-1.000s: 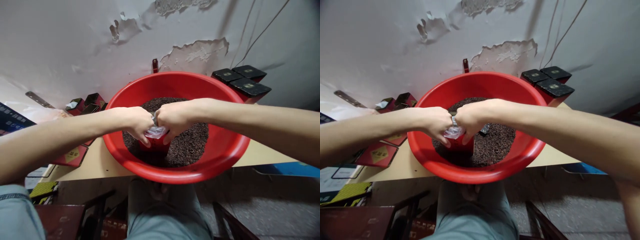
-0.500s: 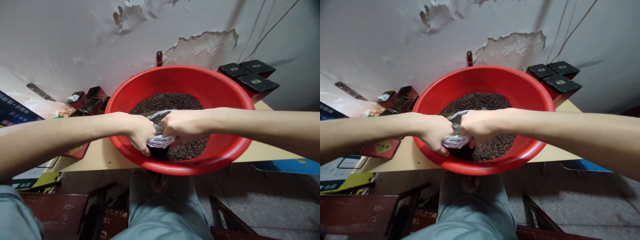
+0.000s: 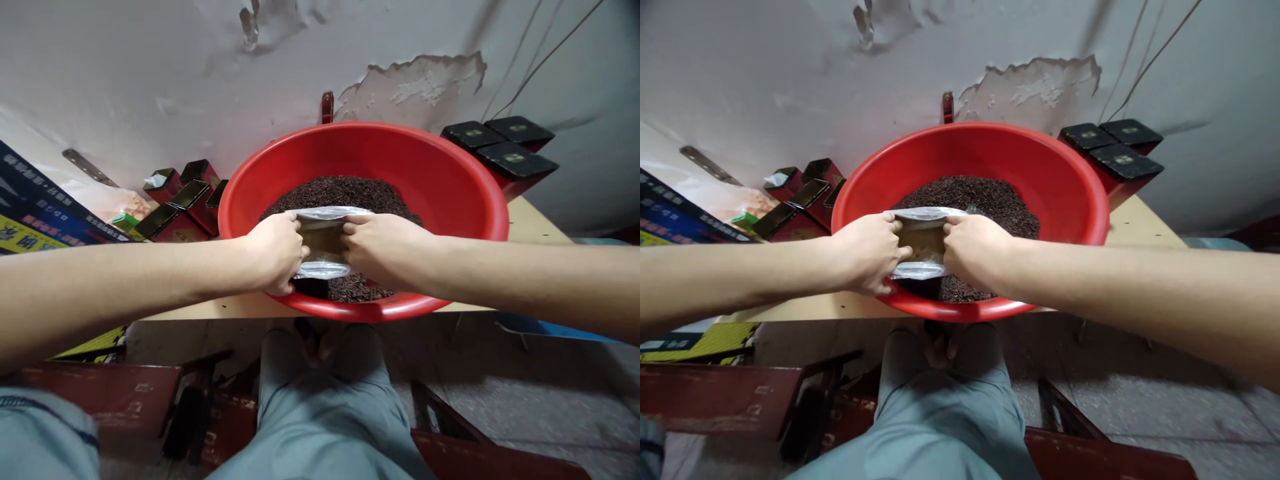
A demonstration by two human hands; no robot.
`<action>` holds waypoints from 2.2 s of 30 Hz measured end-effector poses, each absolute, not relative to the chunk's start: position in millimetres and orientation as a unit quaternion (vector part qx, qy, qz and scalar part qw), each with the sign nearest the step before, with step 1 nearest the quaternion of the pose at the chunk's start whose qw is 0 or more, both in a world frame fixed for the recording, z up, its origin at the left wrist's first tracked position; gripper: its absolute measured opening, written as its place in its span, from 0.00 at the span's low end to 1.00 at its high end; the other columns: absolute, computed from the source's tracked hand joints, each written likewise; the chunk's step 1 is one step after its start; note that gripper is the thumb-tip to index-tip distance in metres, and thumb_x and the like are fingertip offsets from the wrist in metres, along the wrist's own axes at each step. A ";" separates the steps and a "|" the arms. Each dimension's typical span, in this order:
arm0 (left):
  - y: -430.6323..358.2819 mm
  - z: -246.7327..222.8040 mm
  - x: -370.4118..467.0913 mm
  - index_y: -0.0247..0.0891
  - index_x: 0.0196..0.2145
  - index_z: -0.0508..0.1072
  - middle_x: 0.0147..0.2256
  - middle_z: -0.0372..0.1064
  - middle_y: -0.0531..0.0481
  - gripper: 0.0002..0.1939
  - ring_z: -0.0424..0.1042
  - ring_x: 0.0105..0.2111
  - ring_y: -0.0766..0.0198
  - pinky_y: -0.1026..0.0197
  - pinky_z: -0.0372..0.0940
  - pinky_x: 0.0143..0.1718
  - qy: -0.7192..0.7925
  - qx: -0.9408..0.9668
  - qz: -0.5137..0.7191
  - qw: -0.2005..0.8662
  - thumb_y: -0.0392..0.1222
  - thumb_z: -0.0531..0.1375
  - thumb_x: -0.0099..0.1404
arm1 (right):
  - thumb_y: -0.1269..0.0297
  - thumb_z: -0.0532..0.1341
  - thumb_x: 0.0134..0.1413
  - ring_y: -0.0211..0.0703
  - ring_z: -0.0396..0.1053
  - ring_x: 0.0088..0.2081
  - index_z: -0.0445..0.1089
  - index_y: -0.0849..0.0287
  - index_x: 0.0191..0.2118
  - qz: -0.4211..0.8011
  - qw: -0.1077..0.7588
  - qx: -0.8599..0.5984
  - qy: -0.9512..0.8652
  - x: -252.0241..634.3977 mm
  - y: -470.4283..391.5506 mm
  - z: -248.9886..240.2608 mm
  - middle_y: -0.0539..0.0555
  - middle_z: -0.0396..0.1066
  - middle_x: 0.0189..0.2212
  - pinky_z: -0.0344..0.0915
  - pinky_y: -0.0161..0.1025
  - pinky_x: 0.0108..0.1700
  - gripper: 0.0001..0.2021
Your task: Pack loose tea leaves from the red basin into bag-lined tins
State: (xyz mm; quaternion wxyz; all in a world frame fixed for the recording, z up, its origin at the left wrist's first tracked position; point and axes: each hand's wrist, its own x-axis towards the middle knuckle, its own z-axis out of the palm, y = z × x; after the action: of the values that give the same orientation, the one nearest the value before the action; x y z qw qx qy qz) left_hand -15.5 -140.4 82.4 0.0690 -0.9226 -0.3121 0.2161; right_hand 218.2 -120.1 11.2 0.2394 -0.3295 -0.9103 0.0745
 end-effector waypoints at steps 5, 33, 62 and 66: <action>-119.8 74.0 -33.4 0.41 0.16 0.71 0.22 0.74 0.43 0.20 0.76 0.43 0.41 0.43 0.59 0.60 -0.319 -0.925 0.173 0.108 0.52 0.75 0.50 | 0.60 0.73 0.50 0.51 0.73 0.38 0.68 0.53 0.16 -0.008 0.109 -0.244 -0.964 200.6 -108.2 40.0 0.56 0.73 0.23 0.66 0.51 0.55 0.19; -145.3 68.5 -10.2 0.28 0.46 0.82 0.47 0.77 0.30 0.20 0.83 0.41 0.46 0.50 0.75 0.43 -0.664 -0.719 -0.179 0.100 0.26 0.50 0.72 | 0.74 0.60 0.50 0.55 0.73 0.47 0.79 0.58 0.51 0.063 0.415 -0.472 -0.775 173.6 -101.9 22.7 0.62 0.71 0.45 0.74 0.52 0.57 0.22; -102.3 38.0 -70.6 0.33 0.49 0.77 0.50 0.79 0.41 0.14 0.79 0.34 0.62 0.65 0.74 0.27 -0.599 -0.614 -0.437 -0.270 0.32 0.62 0.66 | 0.61 0.61 0.64 0.44 0.72 0.36 0.76 0.60 0.46 0.636 0.375 -0.452 -0.501 195.4 -99.9 42.0 0.60 0.78 0.43 0.81 0.44 0.31 0.11; -91.9 38.6 -69.7 0.37 0.41 0.79 0.41 0.82 0.47 0.07 0.80 0.31 0.63 0.62 0.76 0.34 -0.609 -0.656 -0.421 -0.147 0.32 0.62 0.66 | 0.70 0.64 0.59 0.42 0.72 0.35 0.78 0.60 0.44 0.586 0.387 -0.484 -0.522 190.1 -96.1 40.9 0.59 0.78 0.42 0.80 0.39 0.28 0.08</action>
State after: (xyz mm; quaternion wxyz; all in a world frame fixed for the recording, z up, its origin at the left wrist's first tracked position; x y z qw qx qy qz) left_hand -69.7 -91.9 38.6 -0.1470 -0.6557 -0.6092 -0.4211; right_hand 190.1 -96.1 40.9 0.3870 -0.4844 -0.5216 0.5860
